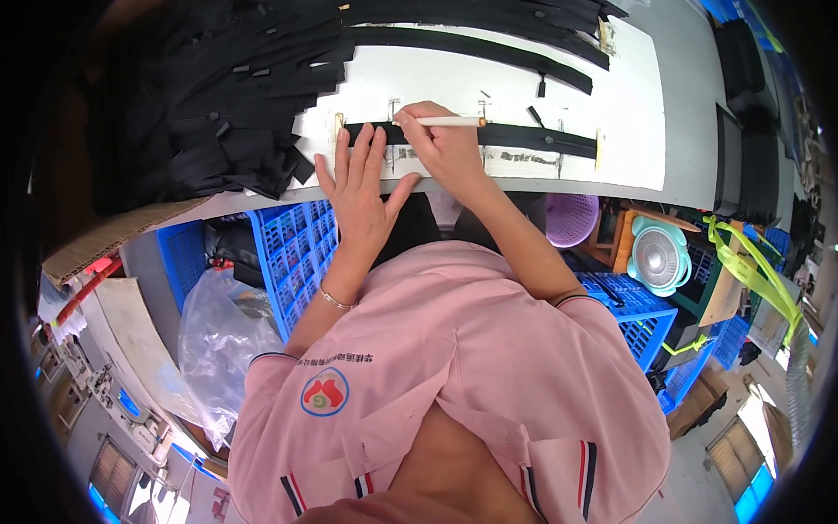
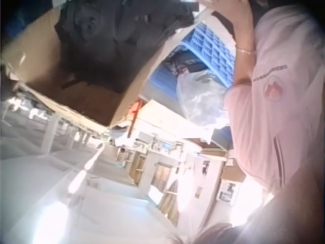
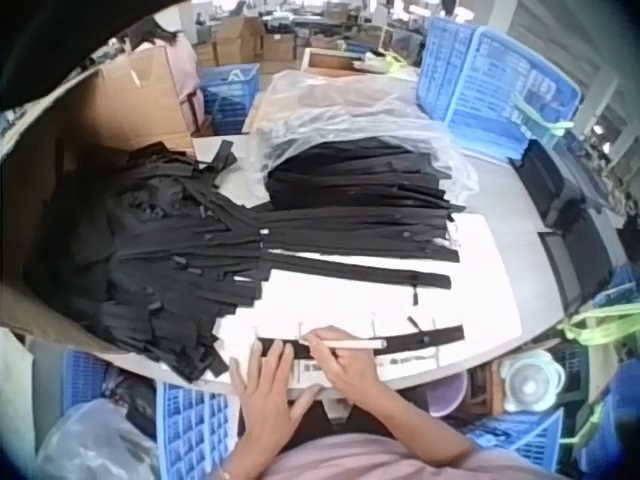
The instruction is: Marking and organizing black fabric straps on a workbench.
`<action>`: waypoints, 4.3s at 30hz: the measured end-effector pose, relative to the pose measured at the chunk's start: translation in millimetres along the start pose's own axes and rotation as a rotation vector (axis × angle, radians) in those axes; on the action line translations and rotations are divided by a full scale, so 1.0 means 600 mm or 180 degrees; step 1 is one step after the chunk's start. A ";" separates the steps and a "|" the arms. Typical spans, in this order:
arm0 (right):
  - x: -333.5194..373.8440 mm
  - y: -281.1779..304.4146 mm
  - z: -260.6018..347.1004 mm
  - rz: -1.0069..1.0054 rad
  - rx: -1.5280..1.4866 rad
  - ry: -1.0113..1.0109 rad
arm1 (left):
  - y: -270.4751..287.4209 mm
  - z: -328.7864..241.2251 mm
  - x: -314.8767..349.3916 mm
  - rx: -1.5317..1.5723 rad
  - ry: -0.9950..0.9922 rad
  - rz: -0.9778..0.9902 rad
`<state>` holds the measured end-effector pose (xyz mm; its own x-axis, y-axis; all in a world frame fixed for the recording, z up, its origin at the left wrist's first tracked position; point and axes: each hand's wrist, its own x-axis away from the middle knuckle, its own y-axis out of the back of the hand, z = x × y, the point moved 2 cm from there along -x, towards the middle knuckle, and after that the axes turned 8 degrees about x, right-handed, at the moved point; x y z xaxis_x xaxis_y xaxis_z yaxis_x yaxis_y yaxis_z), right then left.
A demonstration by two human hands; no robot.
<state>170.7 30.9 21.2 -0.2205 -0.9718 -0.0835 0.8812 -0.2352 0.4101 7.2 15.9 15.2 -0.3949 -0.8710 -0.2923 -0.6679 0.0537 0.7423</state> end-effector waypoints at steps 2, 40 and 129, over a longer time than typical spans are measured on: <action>-0.003 -0.002 0.003 -0.0041 -0.0015 0.0065 | 0.000 0.003 0.002 0.0003 0.0013 -0.0017; 0.041 0.143 -0.057 -0.0881 0.0399 -0.0109 | -0.009 -0.022 0.000 -0.0336 0.0107 0.0219; 0.093 0.295 -0.120 -0.1754 -0.0004 -0.0353 | -0.202 -0.138 -0.242 0.0931 -0.0804 0.0847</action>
<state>344.5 -66.4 23.8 -0.6911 -0.6976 -0.1890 0.6237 -0.7077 0.3318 197.6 95.7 17.4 -0.6936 -0.6640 -0.2793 -0.6579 0.4261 0.6210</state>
